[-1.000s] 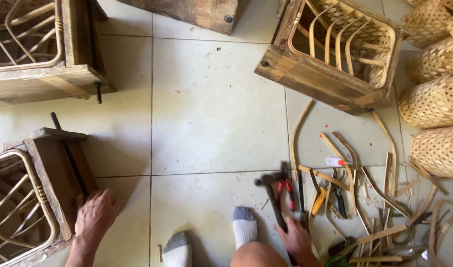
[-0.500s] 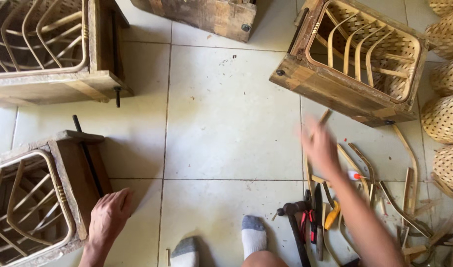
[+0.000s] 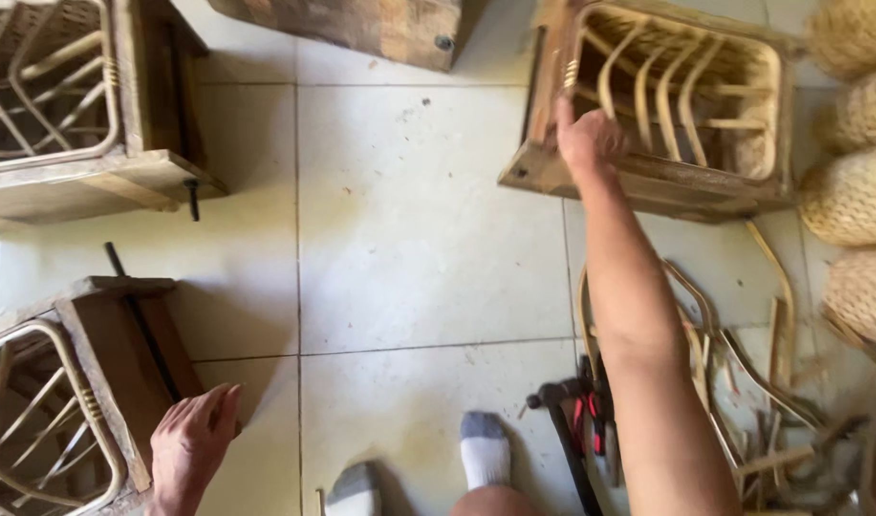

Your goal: The person assembles a rectangular basket frame by hammering bamboo strips into a wooden mold, applying glue to the joints, and using pliers to adjust the strips. The person works on multiple basket frames placed on the floor.

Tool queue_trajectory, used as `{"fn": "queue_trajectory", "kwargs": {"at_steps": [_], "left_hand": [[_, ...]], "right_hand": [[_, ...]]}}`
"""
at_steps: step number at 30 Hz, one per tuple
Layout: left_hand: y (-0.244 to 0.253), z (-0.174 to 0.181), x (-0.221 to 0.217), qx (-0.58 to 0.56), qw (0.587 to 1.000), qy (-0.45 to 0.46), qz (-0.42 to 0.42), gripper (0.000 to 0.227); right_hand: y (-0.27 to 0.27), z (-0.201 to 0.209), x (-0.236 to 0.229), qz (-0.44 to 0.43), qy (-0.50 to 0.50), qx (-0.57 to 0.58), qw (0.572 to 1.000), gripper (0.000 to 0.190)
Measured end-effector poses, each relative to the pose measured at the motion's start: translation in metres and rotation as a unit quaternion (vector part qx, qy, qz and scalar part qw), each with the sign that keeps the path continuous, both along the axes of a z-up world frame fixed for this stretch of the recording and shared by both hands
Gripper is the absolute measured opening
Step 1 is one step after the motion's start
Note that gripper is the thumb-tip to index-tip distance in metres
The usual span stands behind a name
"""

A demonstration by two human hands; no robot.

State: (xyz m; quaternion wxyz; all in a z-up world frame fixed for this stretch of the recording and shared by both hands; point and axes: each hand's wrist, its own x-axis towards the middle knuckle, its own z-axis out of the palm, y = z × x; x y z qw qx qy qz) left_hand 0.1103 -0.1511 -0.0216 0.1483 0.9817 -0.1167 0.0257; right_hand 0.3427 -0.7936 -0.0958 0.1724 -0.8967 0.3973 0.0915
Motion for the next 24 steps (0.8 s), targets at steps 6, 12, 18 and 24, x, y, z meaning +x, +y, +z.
{"fn": "queue_trajectory", "kwargs": {"at_steps": [6, 12, 18, 24], "left_hand": [[-0.002, -0.001, -0.005, -0.025, 0.999, -0.025, -0.015, 0.011], [-0.053, 0.014, 0.014, -0.104, 0.988, -0.052, -0.1, 0.017], [-0.197, 0.018, 0.056, -0.072, 0.951, -0.014, -0.299, 0.072], [-0.277, -0.003, 0.076, 0.002, 0.888, -0.041, -0.457, 0.102]], "right_hand": [[0.032, -0.012, -0.107, 0.102, 0.128, 0.001, 0.986, 0.087], [0.09, -0.003, -0.175, 0.18, -0.044, -0.104, 0.977, 0.059], [0.132, 0.022, -0.256, 0.184, -0.016, 0.027, 0.982, 0.04], [0.167, 0.041, -0.352, 0.265, -0.107, 0.067, 0.956, 0.052]]}}
